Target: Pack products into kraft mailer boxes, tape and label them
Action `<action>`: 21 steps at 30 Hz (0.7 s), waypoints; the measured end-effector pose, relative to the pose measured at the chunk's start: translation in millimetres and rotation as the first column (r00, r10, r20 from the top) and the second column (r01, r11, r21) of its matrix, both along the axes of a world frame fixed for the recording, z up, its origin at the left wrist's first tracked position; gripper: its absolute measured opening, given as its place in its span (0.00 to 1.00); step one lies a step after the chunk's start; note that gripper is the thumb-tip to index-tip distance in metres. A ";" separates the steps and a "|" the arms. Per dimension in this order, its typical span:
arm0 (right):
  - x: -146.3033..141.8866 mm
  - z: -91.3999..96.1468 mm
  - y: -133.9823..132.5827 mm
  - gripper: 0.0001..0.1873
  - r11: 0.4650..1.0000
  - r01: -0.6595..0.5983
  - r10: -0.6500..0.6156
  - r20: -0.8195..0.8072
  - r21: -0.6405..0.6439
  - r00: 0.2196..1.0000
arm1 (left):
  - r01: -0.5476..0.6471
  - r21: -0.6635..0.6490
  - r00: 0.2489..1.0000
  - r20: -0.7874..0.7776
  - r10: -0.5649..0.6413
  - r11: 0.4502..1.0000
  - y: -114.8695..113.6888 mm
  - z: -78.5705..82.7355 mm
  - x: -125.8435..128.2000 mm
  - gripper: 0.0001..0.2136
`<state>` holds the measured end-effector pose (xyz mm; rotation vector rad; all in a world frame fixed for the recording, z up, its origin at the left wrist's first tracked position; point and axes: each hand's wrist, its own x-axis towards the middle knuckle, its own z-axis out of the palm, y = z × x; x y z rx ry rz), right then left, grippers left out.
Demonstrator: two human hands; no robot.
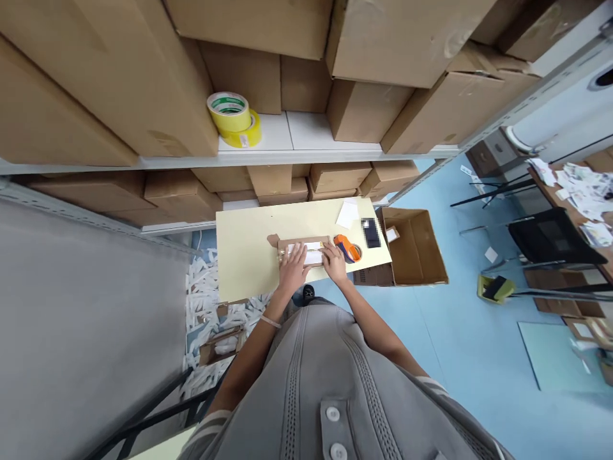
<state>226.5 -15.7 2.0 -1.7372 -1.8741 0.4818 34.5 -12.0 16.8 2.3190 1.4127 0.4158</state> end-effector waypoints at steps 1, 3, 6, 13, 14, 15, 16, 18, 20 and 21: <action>4.1 -0.4 0.3 0.18 0.999 -0.029 0.028 -0.031 -0.013 0.999 | 0.037 -0.013 0.999 -0.015 -0.037 0.999 0.3 -2.6 5.2 0.32; 16.7 -1.4 2.2 0.17 0.998 -0.056 0.053 -0.098 -0.031 0.994 | 0.054 -0.035 0.997 -0.048 -0.056 0.998 0.1 -8.7 11.6 0.32; 43.4 -6.5 6.2 0.18 0.977 0.168 -0.183 -0.108 -0.132 0.977 | 0.057 -0.047 0.994 -0.086 -0.061 0.997 -0.4 -15.2 13.3 0.31; 84.6 -40.3 10.4 0.18 0.761 0.458 -0.489 0.057 -0.460 0.870 | 0.048 -0.066 0.990 -0.133 -0.056 0.997 1.2 -15.6 14.2 0.30; 86.2 -44.7 11.0 0.18 0.753 0.450 -0.485 0.058 -0.480 0.873 | 0.047 -0.068 0.989 -0.139 -0.056 0.997 1.3 -15.3 14.8 0.30; 87.4 -48.4 11.8 0.18 0.747 0.446 -0.483 0.058 -0.493 0.874 | 0.046 -0.071 0.988 -0.143 -0.055 0.996 1.3 -15.2 15.3 0.30; 88.6 -51.1 12.6 0.17 0.741 0.445 -0.485 0.058 -0.502 0.872 | 0.044 -0.073 0.988 -0.146 -0.054 0.996 1.1 -15.1 15.9 0.30; 91.4 -54.1 14.2 0.17 0.733 0.448 -0.495 0.050 -0.511 0.868 | 0.039 -0.075 0.987 -0.151 -0.050 0.996 0.6 -15.2 16.9 0.30; 95.5 -53.8 15.5 0.16 0.732 0.447 -0.507 0.027 -0.515 0.862 | 0.029 -0.074 0.986 -0.160 -0.041 0.997 0.1 -15.9 17.7 0.30; 98.0 -52.4 16.0 0.16 0.734 0.445 -0.514 0.008 -0.512 0.858 | 0.025 -0.073 0.986 -0.165 -0.037 0.997 -0.2 -16.5 18.0 0.30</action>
